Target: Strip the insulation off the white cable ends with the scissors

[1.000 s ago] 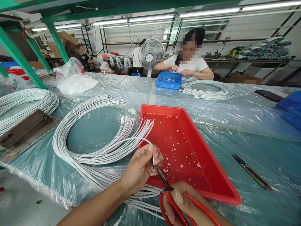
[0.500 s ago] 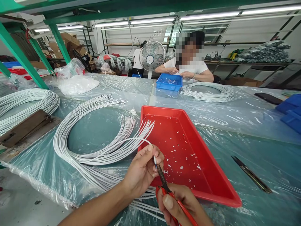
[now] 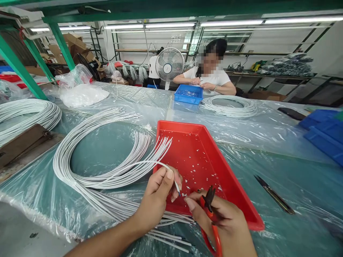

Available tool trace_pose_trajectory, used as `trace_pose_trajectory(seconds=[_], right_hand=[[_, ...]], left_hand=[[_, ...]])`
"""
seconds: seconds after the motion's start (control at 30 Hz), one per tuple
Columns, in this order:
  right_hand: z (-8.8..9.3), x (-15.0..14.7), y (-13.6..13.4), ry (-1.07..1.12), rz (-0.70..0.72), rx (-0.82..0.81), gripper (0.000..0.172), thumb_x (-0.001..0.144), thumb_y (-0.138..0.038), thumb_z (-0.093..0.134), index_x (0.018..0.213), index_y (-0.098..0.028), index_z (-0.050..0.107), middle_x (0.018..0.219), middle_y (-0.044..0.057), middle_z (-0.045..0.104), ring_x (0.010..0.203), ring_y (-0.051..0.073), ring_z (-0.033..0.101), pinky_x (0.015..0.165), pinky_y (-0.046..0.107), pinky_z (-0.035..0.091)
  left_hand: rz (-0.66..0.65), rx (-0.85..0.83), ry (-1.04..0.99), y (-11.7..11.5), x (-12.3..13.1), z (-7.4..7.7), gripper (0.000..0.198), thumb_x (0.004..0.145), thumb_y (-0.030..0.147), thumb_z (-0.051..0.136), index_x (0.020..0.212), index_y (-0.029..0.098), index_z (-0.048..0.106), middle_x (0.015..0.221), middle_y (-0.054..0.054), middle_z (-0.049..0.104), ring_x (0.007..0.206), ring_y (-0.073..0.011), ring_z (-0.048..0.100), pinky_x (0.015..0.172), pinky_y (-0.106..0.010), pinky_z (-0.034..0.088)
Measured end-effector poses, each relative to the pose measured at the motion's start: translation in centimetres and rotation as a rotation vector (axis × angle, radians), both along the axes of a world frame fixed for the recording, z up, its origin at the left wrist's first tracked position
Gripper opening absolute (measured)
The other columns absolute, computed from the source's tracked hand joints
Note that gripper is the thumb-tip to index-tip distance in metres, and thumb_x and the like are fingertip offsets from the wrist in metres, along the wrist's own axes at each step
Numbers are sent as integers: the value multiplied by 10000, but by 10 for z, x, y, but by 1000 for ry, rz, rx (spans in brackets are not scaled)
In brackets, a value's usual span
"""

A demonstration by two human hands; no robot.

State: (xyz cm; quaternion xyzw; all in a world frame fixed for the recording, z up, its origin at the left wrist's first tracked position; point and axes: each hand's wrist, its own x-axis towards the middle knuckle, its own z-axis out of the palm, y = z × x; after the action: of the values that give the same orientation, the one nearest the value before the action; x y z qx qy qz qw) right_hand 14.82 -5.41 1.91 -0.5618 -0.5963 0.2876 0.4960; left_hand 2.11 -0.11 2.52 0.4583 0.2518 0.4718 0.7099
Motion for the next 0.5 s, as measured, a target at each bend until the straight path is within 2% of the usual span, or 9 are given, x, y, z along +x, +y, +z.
trace_pose_trajectory(seconds=[0.07, 0.23, 0.5], right_hand=[[4, 4, 2, -35, 6, 49, 57, 733, -211, 603, 731, -174, 646, 588, -13, 596, 505, 117, 540, 485, 181, 449], [6, 5, 3, -54, 73, 80, 90, 734, -121, 584, 772, -164, 653, 694, 18, 657, 588, 130, 605, 565, 187, 483], [6, 1, 6, -77, 88, 131, 96, 748, -105, 576, 770, -177, 636, 655, -9, 643, 581, 113, 613, 564, 170, 481]], left_hand=[[3, 40, 49, -1, -1, -1, 271, 908, 289, 377, 706, 145, 486, 672, 20, 423, 545, -68, 379, 520, -196, 310], [41, 130, 164, -2, -1, -2, 269, 905, 298, 374, 719, 150, 501, 659, 19, 443, 547, -79, 407, 536, -210, 340], [79, 170, 227, -4, -1, -2, 264, 889, 295, 405, 710, 148, 530, 618, 23, 451, 552, -89, 429, 544, -198, 363]])
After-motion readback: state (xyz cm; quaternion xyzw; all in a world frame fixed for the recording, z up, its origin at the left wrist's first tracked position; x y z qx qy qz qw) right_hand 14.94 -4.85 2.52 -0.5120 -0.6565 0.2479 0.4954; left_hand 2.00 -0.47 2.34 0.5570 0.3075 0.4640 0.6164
